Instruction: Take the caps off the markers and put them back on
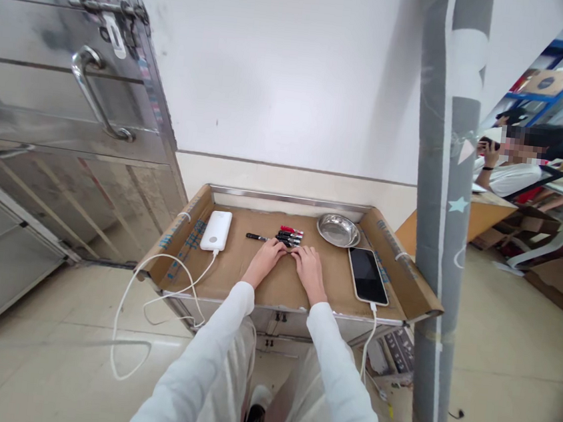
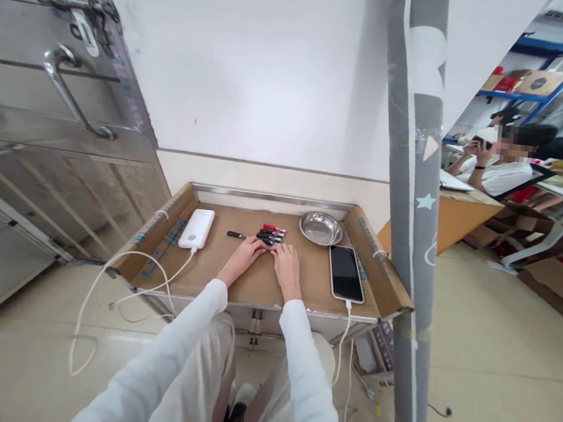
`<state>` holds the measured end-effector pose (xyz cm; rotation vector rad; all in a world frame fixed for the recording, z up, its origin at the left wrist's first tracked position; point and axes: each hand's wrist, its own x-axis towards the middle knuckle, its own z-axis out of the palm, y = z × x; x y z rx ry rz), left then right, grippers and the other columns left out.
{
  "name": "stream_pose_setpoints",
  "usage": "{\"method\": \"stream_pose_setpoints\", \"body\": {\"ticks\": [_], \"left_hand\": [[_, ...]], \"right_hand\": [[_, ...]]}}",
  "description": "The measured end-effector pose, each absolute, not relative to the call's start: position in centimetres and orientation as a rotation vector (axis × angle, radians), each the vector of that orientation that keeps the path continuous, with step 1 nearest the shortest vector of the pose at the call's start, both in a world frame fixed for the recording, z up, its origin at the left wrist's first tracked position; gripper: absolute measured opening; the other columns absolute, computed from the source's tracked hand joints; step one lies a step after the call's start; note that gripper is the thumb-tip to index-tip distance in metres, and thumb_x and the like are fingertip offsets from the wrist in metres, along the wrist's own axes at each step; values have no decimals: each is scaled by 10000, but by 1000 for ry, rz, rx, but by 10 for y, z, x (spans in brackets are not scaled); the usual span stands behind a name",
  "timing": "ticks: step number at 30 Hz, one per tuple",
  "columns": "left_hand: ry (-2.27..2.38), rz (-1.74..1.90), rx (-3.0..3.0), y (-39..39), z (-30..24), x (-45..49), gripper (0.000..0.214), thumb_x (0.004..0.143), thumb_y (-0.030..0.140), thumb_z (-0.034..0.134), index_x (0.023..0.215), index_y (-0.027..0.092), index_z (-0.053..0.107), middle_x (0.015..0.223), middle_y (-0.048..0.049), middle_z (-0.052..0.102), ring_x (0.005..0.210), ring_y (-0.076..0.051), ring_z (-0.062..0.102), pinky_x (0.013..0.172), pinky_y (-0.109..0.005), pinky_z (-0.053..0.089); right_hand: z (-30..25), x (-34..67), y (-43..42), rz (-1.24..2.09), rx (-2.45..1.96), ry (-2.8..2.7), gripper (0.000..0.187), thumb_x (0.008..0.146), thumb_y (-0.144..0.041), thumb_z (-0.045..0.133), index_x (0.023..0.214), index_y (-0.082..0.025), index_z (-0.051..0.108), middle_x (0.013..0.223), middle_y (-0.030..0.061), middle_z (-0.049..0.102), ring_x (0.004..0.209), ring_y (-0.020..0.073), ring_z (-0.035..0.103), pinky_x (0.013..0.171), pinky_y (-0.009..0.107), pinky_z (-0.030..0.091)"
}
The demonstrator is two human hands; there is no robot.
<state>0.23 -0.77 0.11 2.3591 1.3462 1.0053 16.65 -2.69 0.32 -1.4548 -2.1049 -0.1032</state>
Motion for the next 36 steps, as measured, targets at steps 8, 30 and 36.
{"method": "stream_pose_setpoints", "body": {"ticks": [8, 30, 36], "left_hand": [[1330, 1008, 2274, -14, 8, 3, 141, 918, 201, 450, 1033, 203, 530, 1006, -40, 619, 953, -163, 586, 878, -322, 475], [1448, 1068, 2587, -15, 9, 3, 214, 952, 276, 402, 1071, 199, 562, 1004, -57, 606, 931, -183, 579, 867, -338, 457], [1807, 1096, 2581, -23, 10, 3, 244, 958, 265, 373, 1102, 180, 551, 965, -72, 615, 917, -202, 570, 834, -339, 437]], "right_hand": [[0, 165, -26, -135, -1425, -2161, 234, 960, -279, 407, 995, -227, 632, 942, 47, 627, 887, 199, 506, 781, 304, 334], [12, 166, -34, -16, -1449, -1999, 326, 929, -206, 389, 1199, -216, 571, 1068, 79, 667, 913, 212, 567, 822, 332, 402], [18, 161, -38, 174, -1193, -2108, 613, 882, -168, 405, 1461, -273, 229, 1369, 36, 491, 1176, 182, 489, 1002, 343, 397]]}}
